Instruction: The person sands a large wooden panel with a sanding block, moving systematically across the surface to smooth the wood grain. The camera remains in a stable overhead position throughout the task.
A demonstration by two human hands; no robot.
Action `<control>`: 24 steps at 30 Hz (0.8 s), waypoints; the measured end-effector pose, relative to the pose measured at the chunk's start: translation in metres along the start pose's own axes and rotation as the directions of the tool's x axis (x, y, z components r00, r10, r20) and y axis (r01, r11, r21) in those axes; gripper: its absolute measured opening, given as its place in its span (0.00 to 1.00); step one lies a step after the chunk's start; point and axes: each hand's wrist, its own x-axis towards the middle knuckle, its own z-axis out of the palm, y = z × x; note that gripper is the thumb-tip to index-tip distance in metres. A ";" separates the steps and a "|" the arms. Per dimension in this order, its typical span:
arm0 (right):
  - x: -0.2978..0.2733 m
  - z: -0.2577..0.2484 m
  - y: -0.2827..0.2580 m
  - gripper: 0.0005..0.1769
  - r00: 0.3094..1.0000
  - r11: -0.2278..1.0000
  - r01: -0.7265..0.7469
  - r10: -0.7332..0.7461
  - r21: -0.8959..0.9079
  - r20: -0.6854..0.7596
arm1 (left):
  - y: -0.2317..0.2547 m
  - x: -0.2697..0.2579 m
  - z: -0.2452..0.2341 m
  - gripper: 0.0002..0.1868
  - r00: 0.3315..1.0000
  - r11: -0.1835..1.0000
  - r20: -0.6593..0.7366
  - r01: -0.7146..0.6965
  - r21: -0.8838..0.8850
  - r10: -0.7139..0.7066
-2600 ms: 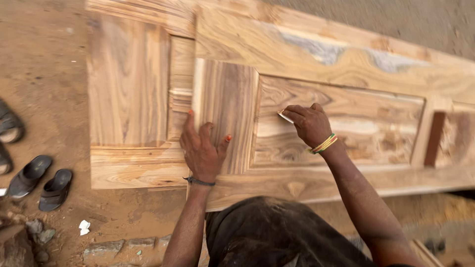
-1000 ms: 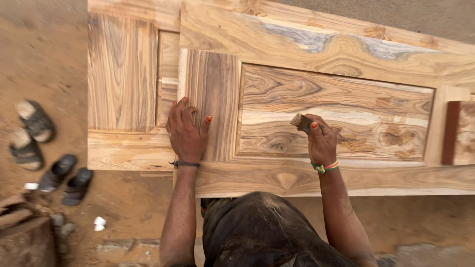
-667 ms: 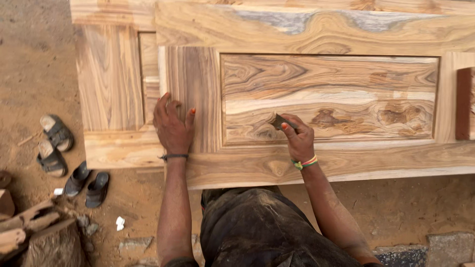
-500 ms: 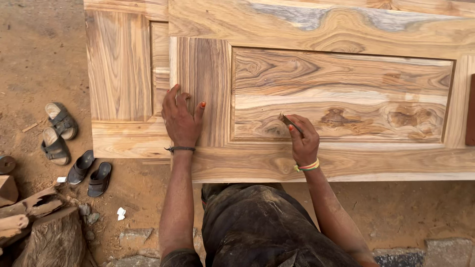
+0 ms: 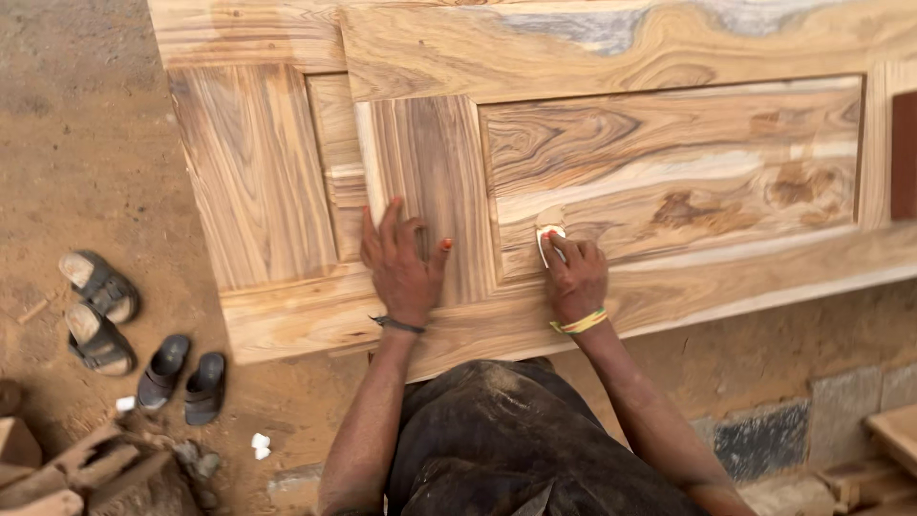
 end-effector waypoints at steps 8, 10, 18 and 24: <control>0.015 -0.026 0.022 0.13 0.767 0.883 -0.442 0.463 -0.158 0.444 | -0.009 0.003 -0.024 0.40 0.981 0.984 0.126 -0.135 -0.117 0.150; 0.026 -0.027 0.042 0.11 0.884 0.900 -0.430 0.435 -0.063 0.171 | -0.010 0.004 -0.024 0.40 0.975 0.980 0.149 -0.144 -0.135 0.164; 0.058 0.017 0.019 0.16 0.920 0.919 -0.391 0.389 0.047 0.044 | -0.017 0.002 -0.025 0.37 0.971 0.971 0.179 -0.120 -0.207 0.158; 0.054 0.005 -0.047 0.08 0.839 0.862 -0.503 0.505 -0.065 0.203 | -0.018 0.003 -0.029 0.37 0.963 0.959 0.189 -0.141 -0.247 0.190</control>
